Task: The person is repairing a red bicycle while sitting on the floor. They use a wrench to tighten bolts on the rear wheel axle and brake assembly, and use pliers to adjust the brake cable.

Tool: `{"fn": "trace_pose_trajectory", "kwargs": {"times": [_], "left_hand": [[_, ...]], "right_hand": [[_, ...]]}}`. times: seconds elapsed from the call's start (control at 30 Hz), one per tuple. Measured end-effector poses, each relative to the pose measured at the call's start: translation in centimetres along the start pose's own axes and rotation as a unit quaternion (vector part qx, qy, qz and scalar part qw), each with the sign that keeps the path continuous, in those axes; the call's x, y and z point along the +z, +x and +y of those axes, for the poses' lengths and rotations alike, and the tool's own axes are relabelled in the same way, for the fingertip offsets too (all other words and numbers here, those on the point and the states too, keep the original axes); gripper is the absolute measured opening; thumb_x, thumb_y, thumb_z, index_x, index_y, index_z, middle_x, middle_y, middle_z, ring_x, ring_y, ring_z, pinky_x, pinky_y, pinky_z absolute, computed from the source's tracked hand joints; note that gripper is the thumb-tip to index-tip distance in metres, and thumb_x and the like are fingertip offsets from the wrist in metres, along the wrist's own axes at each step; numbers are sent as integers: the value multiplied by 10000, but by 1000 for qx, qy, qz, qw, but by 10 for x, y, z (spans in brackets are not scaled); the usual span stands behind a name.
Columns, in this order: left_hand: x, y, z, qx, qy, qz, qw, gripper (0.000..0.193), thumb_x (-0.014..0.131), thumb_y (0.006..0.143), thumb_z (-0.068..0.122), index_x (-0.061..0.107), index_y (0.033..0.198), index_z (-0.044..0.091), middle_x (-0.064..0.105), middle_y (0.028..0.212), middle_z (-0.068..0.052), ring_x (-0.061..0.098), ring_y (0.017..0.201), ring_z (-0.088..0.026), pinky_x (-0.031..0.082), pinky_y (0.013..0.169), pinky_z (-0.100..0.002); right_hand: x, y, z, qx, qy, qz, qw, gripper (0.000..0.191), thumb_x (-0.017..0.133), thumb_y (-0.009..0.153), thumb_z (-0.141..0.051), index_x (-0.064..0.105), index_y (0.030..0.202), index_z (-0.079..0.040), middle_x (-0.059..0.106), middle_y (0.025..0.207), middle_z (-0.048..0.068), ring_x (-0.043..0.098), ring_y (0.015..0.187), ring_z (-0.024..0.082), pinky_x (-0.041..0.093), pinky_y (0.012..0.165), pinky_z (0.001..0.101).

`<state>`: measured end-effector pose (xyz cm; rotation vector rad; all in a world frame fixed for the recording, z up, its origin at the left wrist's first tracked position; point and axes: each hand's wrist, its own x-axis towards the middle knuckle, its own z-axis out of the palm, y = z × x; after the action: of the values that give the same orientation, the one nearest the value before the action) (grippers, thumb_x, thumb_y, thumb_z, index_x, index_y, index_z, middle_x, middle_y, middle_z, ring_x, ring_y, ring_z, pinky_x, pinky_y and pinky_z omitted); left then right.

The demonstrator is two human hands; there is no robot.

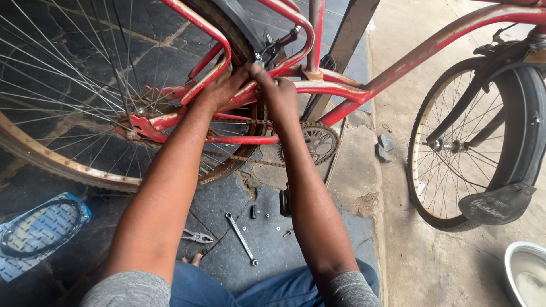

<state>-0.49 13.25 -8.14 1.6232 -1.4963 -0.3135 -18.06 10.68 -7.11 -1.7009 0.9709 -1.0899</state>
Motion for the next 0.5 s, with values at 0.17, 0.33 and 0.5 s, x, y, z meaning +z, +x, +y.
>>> {"fn": "trace_pose_trajectory", "kwargs": {"times": [0.17,0.33,0.5], "left_hand": [[1,-6,-1,31,-21,-22,999,1100,343,793,916,415,1563,134,514,1520,-183,460,1416,-376,368,1140,-467],[-3,-8,4,27,-66,-6,997,1073,337,864,927,401,1548,102,493,1535,-175,426,1432,-372,341,1142,-463],[-4,-14,3,2,-129,-25,991,1086,378,779,925,505,1472,97,642,1400,-130,561,1361,-293,406,1109,-425]], "right_hand": [[2,-6,4,-118,-102,49,987,750,801,817,-619,664,1020,90,717,779,126,710,694,194,553,679,371],[-7,-4,-9,62,38,-43,996,668,884,775,-457,551,1119,8,674,714,99,574,528,184,423,436,324],[-22,7,-16,108,80,-141,981,556,857,793,-397,560,1089,-32,653,703,76,536,481,158,349,375,294]]}}
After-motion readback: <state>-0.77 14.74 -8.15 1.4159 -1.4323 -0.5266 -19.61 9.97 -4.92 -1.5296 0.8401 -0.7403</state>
